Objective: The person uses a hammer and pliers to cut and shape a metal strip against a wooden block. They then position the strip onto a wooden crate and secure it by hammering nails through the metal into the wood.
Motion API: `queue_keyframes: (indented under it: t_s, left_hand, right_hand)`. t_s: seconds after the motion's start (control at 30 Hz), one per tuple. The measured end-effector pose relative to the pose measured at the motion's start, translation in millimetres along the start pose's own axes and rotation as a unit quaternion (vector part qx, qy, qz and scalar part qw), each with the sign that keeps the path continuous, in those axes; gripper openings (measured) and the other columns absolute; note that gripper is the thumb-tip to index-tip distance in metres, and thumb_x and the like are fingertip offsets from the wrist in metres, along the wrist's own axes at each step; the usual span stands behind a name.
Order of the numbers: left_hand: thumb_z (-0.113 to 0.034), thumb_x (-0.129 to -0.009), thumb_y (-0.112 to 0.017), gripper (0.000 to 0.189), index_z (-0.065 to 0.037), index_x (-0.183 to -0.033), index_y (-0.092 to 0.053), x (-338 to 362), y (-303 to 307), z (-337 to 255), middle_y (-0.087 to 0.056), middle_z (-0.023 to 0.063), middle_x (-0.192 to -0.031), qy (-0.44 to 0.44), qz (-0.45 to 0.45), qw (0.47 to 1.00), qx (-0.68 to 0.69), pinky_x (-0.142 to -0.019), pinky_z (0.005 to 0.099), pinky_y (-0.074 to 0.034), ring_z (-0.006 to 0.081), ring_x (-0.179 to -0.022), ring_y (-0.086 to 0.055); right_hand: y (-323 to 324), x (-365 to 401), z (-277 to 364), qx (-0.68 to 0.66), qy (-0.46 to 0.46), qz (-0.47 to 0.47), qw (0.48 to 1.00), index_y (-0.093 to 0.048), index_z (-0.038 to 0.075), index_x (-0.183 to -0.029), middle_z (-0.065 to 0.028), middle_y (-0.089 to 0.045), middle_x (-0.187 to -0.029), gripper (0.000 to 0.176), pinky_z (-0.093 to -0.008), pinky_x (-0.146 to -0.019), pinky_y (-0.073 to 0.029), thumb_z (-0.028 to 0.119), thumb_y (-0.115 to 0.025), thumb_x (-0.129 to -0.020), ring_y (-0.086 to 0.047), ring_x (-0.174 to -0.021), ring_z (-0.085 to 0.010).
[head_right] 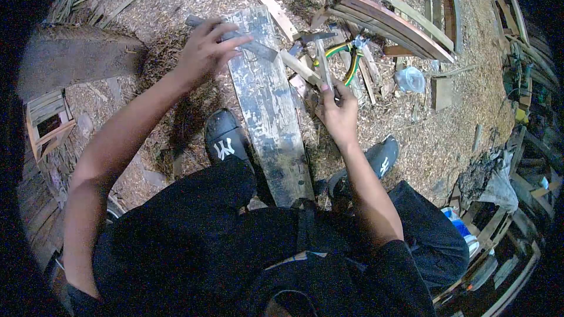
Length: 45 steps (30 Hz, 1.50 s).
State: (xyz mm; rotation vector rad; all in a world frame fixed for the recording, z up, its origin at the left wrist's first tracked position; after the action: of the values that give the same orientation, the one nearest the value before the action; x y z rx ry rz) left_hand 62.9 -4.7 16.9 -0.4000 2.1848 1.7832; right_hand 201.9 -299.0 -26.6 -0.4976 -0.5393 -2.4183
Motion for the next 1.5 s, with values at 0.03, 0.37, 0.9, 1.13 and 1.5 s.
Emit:
queue_keyframes:
  t_s: [0.03, 0.37, 0.9, 1.13, 1.5]
  left_hand:
    - [-0.028, -0.097, -0.071, 0.035, -0.027, -0.131, -0.071, 3, -12, 5, -0.063, 0.0059, -0.112, -0.006, 0.023, 1.0, -0.011, -0.095, 0.0452, -0.049, 0.0256, -0.111, -0.057]
    - [-0.019, -0.104, -0.057, 0.041, -0.029, -0.143, -0.066, -16, -45, 7, -0.057, 0.0135, -0.104, 0.062, 0.097, 0.991, 0.064, -0.089, 0.0433, -0.049, 0.0286, -0.097, -0.056]
    - [-0.018, -0.099, -0.063, 0.045, -0.03, -0.142, -0.067, -14, -47, 8, -0.058, 0.0152, -0.104, 0.058, 0.063, 0.994, 0.061, -0.089, 0.0447, -0.051, 0.0321, -0.097, -0.058]
    - [-0.015, -0.097, -0.066, 0.045, -0.03, -0.139, -0.069, -16, -46, 8, -0.057, 0.0119, -0.101, 0.053, 0.046, 0.995, 0.075, -0.084, 0.0408, -0.05, 0.0278, -0.093, -0.056]
    - [-0.016, -0.099, -0.064, 0.042, -0.029, -0.138, -0.07, -16, -44, 7, -0.056, 0.0113, -0.099, 0.084, 0.062, 0.989, 0.107, -0.081, 0.0422, -0.048, 0.0276, -0.09, -0.054]
  right_hand:
    - [0, -1, -1, 0.002, 0.001, 0.001, 1.0, -0.065, -0.004, -0.13, 0.0032, -0.059, -0.075, 0.035, -0.0245, -0.056, -0.043, 0.022, -0.064, -0.106, -0.052, -0.062, -0.0056]
    - [-5, 7, 68, 0.223, 0.217, 0.016, 0.95, -0.047, -0.002, -0.153, -0.0263, -0.062, -0.143, 0.049, -0.0376, -0.109, -0.046, 0.009, -0.056, -0.107, -0.061, -0.132, -0.0287]
    - [-17, 6, 90, 0.272, 0.215, 0.042, 0.937, -0.055, 0.006, -0.151, -0.0281, -0.07, -0.126, 0.054, -0.0394, -0.093, -0.055, -0.007, -0.056, -0.099, -0.073, -0.113, -0.0314]
    - [-20, 7, 92, 0.311, 0.257, 0.046, 0.914, -0.052, 0.009, -0.153, -0.031, -0.071, -0.112, 0.059, -0.045, -0.089, -0.056, -0.007, -0.057, -0.097, -0.073, -0.098, -0.0413]
    - [-21, 14, 92, 0.253, 0.249, 0.013, 0.935, -0.052, 0.006, -0.153, -0.0292, -0.069, -0.128, 0.056, -0.042, -0.094, -0.055, -0.007, -0.054, -0.099, -0.074, -0.108, -0.0337]
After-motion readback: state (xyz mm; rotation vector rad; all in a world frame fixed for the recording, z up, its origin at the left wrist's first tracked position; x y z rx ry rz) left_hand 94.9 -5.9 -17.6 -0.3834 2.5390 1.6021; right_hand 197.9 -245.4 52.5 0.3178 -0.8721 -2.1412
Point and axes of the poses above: each hand's wrist, its own x-axis away from the middle knuckle, its own y-axis out of the back of the hand, z = x × y, the point moved 5 cm from there along -x, towards the middle knuckle
